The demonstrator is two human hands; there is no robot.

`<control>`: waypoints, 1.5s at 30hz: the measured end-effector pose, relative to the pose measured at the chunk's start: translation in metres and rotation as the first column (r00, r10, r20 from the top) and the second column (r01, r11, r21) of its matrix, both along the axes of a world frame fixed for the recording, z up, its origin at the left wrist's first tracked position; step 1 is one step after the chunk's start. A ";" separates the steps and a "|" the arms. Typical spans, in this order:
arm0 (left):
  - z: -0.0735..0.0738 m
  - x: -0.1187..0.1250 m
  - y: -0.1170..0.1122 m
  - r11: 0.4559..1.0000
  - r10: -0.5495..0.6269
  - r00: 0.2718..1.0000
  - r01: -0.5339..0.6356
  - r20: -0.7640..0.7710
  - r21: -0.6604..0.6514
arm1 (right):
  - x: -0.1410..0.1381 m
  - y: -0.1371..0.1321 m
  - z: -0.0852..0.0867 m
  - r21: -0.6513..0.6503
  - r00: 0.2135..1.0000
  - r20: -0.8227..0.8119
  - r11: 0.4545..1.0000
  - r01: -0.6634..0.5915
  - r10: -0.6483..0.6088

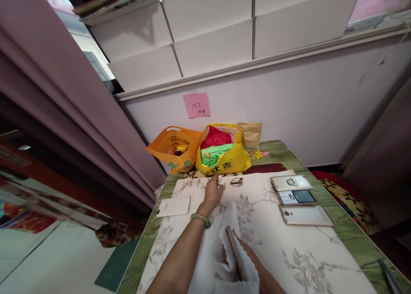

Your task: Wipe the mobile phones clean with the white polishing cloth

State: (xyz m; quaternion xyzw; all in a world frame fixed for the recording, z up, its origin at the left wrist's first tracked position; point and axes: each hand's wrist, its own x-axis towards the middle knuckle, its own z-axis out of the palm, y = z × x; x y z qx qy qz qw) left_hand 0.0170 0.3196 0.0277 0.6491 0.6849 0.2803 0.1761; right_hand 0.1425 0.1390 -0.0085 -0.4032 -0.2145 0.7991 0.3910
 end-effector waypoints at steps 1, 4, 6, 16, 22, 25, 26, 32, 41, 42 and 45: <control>0.005 -0.001 -0.009 1.000 0.005 1.000 -0.005 0.007 0.012 | -0.001 0.000 0.000 -0.070 0.998 -0.056 0.998 -0.003 -0.001; 0.016 -0.006 -0.055 0.993 0.025 0.996 -0.034 0.082 0.111 | -0.002 0.002 0.000 -0.175 0.982 -0.189 0.984 -0.026 -0.007; 0.019 -0.010 -0.099 0.987 0.032 0.983 -0.061 0.183 0.151 | 0.000 0.001 0.003 -0.153 0.976 -0.217 0.988 -0.023 -0.011; 0.058 0.005 -0.237 0.996 -0.020 0.946 0.048 0.324 -0.078 | -0.002 -0.019 0.034 -0.078 0.969 -0.244 0.997 0.015 -0.034; 0.074 0.007 -0.246 1.000 -0.006 0.879 0.003 0.478 0.007 | -0.004 -0.039 0.070 0.330 0.977 0.059 0.928 0.175 -0.205; 0.078 0.003 -0.253 0.997 -0.014 0.867 -0.024 0.498 0.069 | -0.002 -0.040 0.087 0.487 0.948 0.214 0.867 0.105 -0.235; 0.080 0.001 -0.256 0.997 -0.036 0.871 -0.001 0.490 0.075 | -0.003 -0.040 0.092 0.525 0.937 0.249 0.847 0.081 -0.244; 0.093 -0.008 -0.268 0.984 -0.180 0.876 0.154 0.447 0.095 | -0.015 -0.042 0.111 0.650 0.879 0.333 0.759 0.050 -0.343; 0.106 -0.021 -0.255 0.973 0.001 0.700 -0.165 0.715 0.160 | -0.038 -0.069 0.108 0.734 0.781 0.476 0.672 -0.098 -0.406; 0.107 -0.025 -0.250 0.960 0.036 0.666 -0.229 0.745 0.158 | -0.040 -0.075 0.104 0.734 0.776 0.483 0.671 -0.106 -0.406; 0.106 -0.035 -0.239 0.915 0.108 0.583 -0.375 0.805 0.150 | -0.044 -0.091 0.088 0.718 0.773 0.489 0.690 -0.094 -0.404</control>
